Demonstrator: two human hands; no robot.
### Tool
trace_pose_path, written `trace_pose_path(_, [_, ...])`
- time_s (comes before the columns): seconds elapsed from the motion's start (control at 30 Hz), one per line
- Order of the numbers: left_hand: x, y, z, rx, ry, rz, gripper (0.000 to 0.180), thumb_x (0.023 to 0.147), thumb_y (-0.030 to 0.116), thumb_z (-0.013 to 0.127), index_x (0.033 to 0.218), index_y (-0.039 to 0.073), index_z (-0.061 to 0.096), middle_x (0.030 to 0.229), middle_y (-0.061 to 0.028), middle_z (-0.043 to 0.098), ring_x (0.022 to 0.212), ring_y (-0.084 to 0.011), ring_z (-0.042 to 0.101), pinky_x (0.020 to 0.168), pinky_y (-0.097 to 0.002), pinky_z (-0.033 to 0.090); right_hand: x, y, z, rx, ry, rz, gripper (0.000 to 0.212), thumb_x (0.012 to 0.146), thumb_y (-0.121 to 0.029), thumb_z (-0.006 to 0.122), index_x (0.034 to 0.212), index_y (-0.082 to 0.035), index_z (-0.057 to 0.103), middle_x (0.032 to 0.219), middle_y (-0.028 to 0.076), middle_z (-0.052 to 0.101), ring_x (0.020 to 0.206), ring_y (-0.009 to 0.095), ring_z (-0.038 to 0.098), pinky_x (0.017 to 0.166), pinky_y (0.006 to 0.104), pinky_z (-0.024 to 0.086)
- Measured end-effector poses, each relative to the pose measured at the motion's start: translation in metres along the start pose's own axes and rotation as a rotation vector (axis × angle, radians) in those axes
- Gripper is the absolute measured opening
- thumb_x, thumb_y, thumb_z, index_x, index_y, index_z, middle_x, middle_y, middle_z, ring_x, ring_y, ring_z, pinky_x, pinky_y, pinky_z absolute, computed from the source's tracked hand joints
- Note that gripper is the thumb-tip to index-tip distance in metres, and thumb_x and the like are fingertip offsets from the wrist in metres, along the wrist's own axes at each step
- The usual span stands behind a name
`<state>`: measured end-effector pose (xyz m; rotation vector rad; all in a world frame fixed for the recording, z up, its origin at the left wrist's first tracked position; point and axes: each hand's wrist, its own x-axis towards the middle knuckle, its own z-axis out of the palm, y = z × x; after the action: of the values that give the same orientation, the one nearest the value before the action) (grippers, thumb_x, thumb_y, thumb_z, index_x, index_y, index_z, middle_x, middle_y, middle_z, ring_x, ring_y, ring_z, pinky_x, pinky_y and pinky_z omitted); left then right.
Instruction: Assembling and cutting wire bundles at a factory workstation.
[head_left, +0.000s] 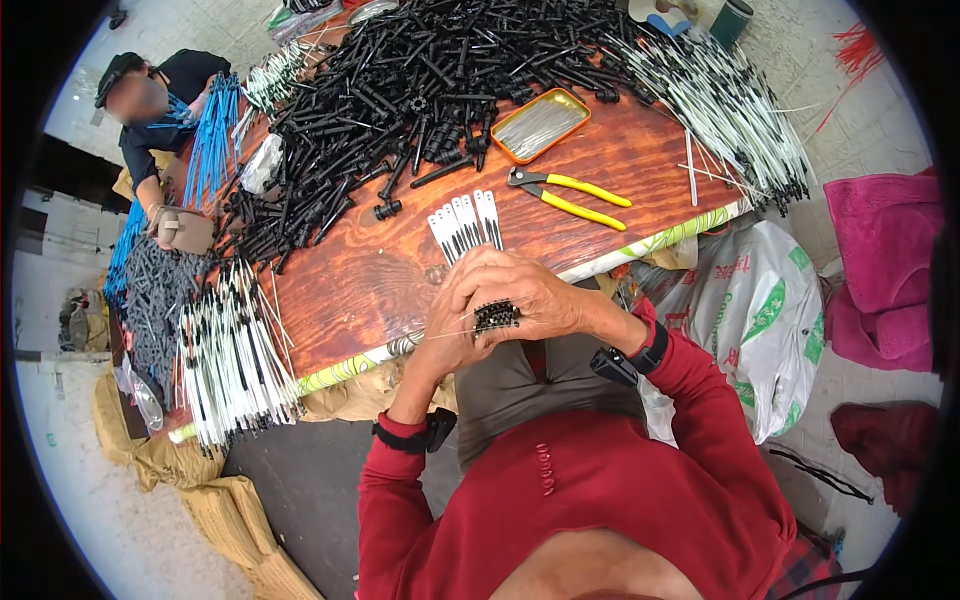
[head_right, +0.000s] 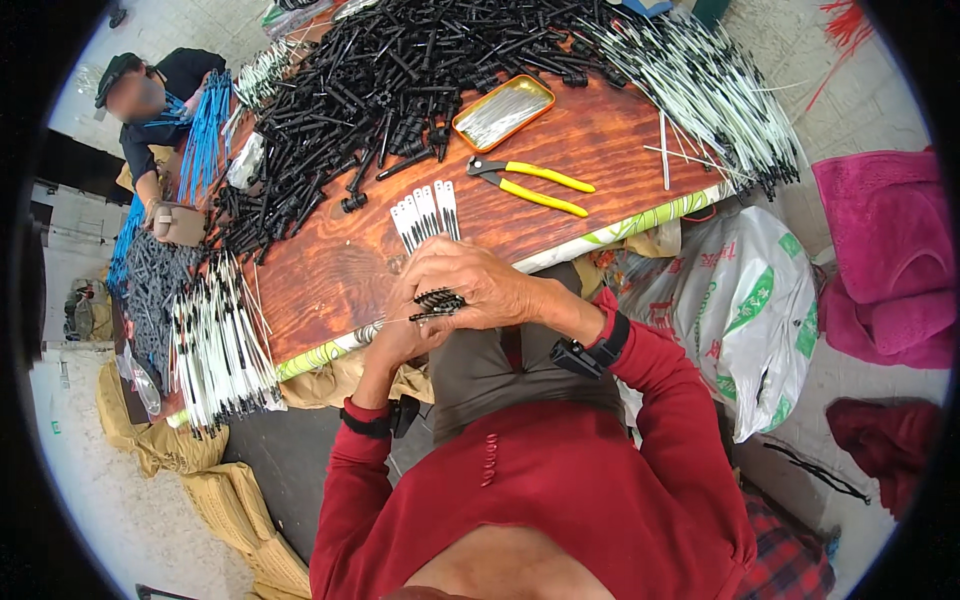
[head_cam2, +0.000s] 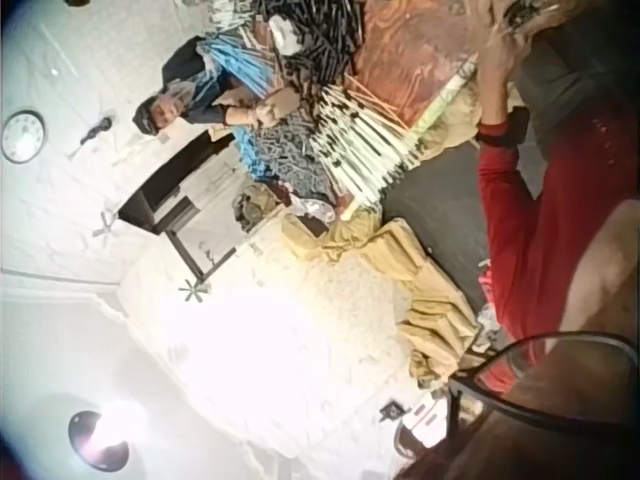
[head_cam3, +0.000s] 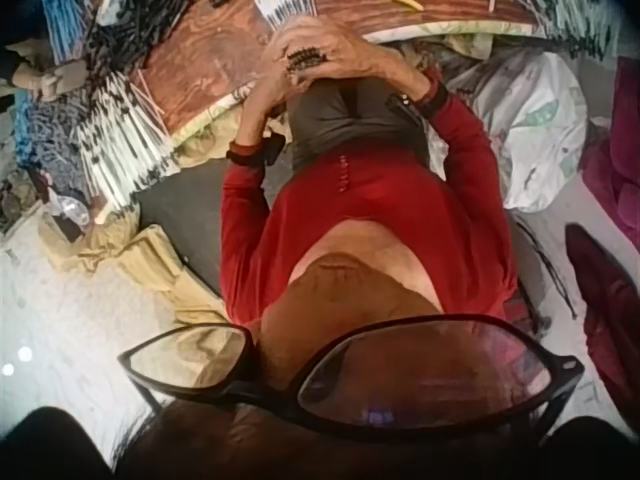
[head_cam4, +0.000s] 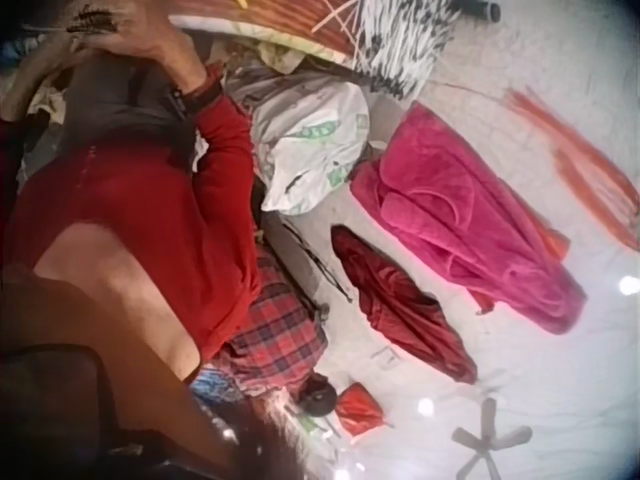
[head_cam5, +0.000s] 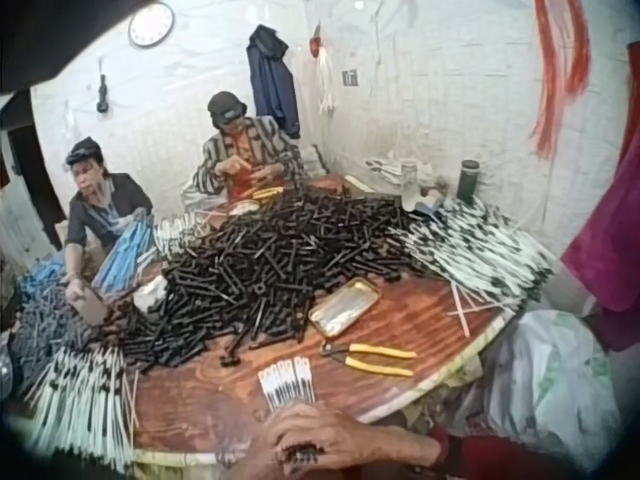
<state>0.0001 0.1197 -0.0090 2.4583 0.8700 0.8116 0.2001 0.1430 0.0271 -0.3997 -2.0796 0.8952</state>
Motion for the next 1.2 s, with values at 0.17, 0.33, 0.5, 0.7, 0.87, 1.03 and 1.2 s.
trace_pose_path(0.17, [0.012,0.01,-0.007,-0.043,0.036,0.024,0.069,0.068,0.019,0.081,0.13,0.009,0.055,0.142,-0.0191,0.047,0.134,-0.0442,0.042,0.113,-0.0502,0.035,0.001,-0.007,-0.006,-0.06,-0.045,-0.008,0.038,0.077,-0.025,0.081,0.108,-0.01,0.067,0.12,0.005,0.061,0.116,0.03,0.054,0.1,0.0435,0.044])
trace_pose_path(0.33, [0.021,0.01,-0.009,-0.163,0.012,-0.068,0.043,0.07,0.017,0.08,0.109,0.005,0.067,0.137,-0.0177,0.053,0.132,-0.0413,0.045,0.112,-0.0503,0.036,-0.006,-0.024,-0.036,-0.164,-0.066,0.132,0.038,0.083,-0.013,0.074,0.119,-0.008,0.064,0.124,0.009,0.058,0.116,0.03,0.056,0.098,0.041,0.047])
trace_pose_path(0.5, [0.026,0.017,-0.011,-0.101,0.008,-0.001,0.023,0.071,0.012,0.078,0.091,0.002,0.071,0.135,-0.0138,0.057,0.131,-0.0393,0.046,0.11,-0.0498,0.037,-0.012,-0.001,-0.056,-0.035,0.018,0.339,0.034,0.086,-0.005,0.067,0.12,-0.004,0.064,0.115,0.011,0.06,0.111,0.026,0.059,0.092,0.037,0.05])
trace_pose_path(0.7, [0.025,0.02,-0.014,-0.115,-0.023,-0.017,0.022,0.07,0.009,0.077,0.091,0.003,0.071,0.136,-0.0123,0.057,0.13,-0.0388,0.046,0.11,-0.0496,0.038,0.002,0.03,-0.038,-0.231,0.08,0.426,0.025,0.085,-0.001,0.061,0.11,-0.001,0.066,0.099,0.012,0.063,0.096,0.027,0.061,0.083,0.0365,0.051])
trace_pose_path(0.87, [0.025,0.016,-0.01,-0.14,-0.021,0.011,0.03,0.063,0.002,0.074,0.093,0.004,0.071,0.133,-0.012,0.059,0.131,-0.0376,0.048,0.11,-0.0487,0.039,0.014,0.035,-0.035,-0.417,0.02,0.315,0.026,0.082,0.002,0.06,0.107,-0.001,0.067,0.095,0.014,0.063,0.093,0.031,0.061,0.08,0.0401,0.051])
trace_pose_path(1.03, [0.02,0.007,-0.003,-0.159,-0.042,0.046,0.038,0.057,-0.003,0.069,0.094,0.004,0.069,0.129,-0.0104,0.062,0.128,-0.0362,0.051,0.11,-0.0479,0.041,0.022,0.045,-0.035,-0.492,-0.092,0.262,0.025,0.081,0.002,0.06,0.105,-0.002,0.068,0.096,0.015,0.064,0.091,0.032,0.062,0.079,0.0413,0.051])
trace_pose_path(1.2, [0.016,0.013,-0.006,-0.209,-0.004,0.074,0.029,0.065,0.005,0.073,0.094,0.005,0.068,0.124,-0.0097,0.066,0.123,-0.0334,0.056,0.108,-0.0457,0.042,0.028,0.05,-0.041,-0.341,-0.025,0.326,0.02,0.084,0.001,0.063,0.103,-0.001,0.068,0.099,0.013,0.067,0.093,0.03,0.064,0.082,0.0384,0.051])
